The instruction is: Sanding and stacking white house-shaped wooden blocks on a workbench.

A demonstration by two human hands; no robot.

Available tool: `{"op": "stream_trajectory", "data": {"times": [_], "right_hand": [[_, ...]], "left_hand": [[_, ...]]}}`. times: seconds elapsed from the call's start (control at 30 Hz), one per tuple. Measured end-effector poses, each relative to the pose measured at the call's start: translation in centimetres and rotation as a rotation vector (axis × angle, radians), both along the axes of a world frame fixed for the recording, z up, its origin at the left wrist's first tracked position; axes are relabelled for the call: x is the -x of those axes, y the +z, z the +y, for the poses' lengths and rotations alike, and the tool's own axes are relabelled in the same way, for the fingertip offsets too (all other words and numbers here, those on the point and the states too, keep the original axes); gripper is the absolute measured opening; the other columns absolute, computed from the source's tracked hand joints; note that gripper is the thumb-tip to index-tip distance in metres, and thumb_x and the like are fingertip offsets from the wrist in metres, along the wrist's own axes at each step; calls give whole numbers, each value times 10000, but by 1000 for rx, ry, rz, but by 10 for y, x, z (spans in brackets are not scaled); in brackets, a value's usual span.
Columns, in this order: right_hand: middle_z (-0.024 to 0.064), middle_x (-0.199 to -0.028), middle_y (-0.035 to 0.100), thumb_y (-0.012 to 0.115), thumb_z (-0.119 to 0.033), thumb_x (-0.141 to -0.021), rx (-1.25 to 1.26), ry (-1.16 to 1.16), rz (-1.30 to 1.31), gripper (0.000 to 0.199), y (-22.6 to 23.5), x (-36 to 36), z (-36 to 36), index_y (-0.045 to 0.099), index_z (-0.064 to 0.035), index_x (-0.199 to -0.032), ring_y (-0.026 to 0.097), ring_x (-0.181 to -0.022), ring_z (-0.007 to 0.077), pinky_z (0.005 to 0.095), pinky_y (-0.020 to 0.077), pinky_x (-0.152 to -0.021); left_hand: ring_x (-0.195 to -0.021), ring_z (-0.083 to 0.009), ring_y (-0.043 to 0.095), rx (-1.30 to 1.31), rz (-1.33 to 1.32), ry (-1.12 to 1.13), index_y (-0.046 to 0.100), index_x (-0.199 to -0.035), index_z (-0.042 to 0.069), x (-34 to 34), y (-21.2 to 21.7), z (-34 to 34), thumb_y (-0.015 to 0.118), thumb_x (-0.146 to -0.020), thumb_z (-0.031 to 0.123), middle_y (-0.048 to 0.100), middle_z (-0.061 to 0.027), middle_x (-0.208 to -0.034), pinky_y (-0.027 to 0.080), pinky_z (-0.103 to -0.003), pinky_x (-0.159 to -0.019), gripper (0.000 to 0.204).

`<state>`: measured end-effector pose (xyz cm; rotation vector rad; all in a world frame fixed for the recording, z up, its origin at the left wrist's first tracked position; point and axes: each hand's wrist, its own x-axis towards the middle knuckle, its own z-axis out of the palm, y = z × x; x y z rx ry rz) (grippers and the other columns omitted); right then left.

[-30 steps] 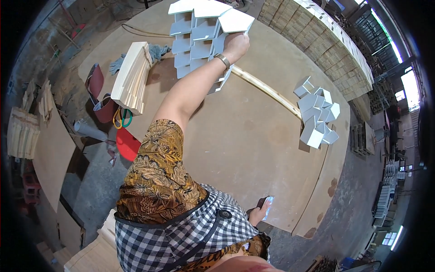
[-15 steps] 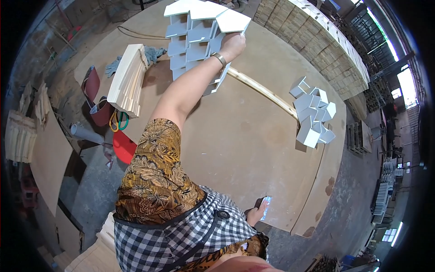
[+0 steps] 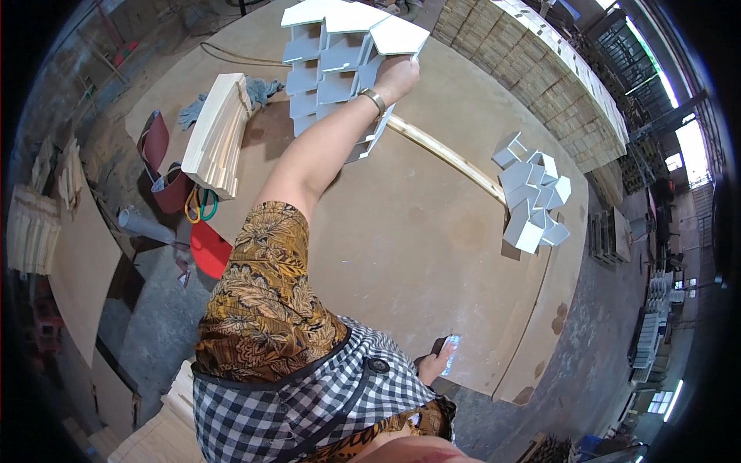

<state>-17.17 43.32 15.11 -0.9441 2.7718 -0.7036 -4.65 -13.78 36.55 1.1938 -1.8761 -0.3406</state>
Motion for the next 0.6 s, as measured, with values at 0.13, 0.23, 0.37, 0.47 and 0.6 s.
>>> {"op": "stream_trajectory", "data": {"times": [0.13,0.23,0.37,0.47,0.6], "right_hand": [[260,-1217,328,346,96,-637,-1,17,3,524,1,0,-1,356,70,-1160,256,-1164,388,422,171,-989],[260,-1214,331,349,95,-634,4,29,13,526,-1,1,0,355,71,-1160,258,-1163,390,423,170,-990],[266,-1212,329,353,92,-622,-20,8,33,538,-1,-2,0,354,74,-1160,258,-1161,394,425,168,-989],[273,-1211,324,353,90,-611,28,12,19,553,-9,2,2,349,73,-1164,251,-1163,397,426,168,-987],[279,-1210,320,350,91,-602,54,58,42,569,-6,-1,0,343,71,-1171,243,-1167,398,428,170,-985]], "left_hand": [[-668,-367,547,-86,-91,-71,565,-672,-3,-3,0,-8,362,-769,224,566,-216,-728,427,-431,-622,319],[-669,-370,546,-87,-89,-69,563,-673,-4,-1,-3,-10,358,-769,230,566,-218,-738,424,-434,-628,325],[-644,-370,546,-77,-32,-48,561,-661,-2,5,-8,-11,365,-763,223,567,-214,-716,424,-440,-607,316],[-639,-365,548,-12,-74,-60,564,-652,3,4,-9,-15,366,-756,212,565,-212,-695,424,-440,-595,307],[-633,-355,552,-33,-100,-27,569,-640,12,-1,-10,-22,369,-747,198,564,-207,-678,427,-434,-577,293]]}}
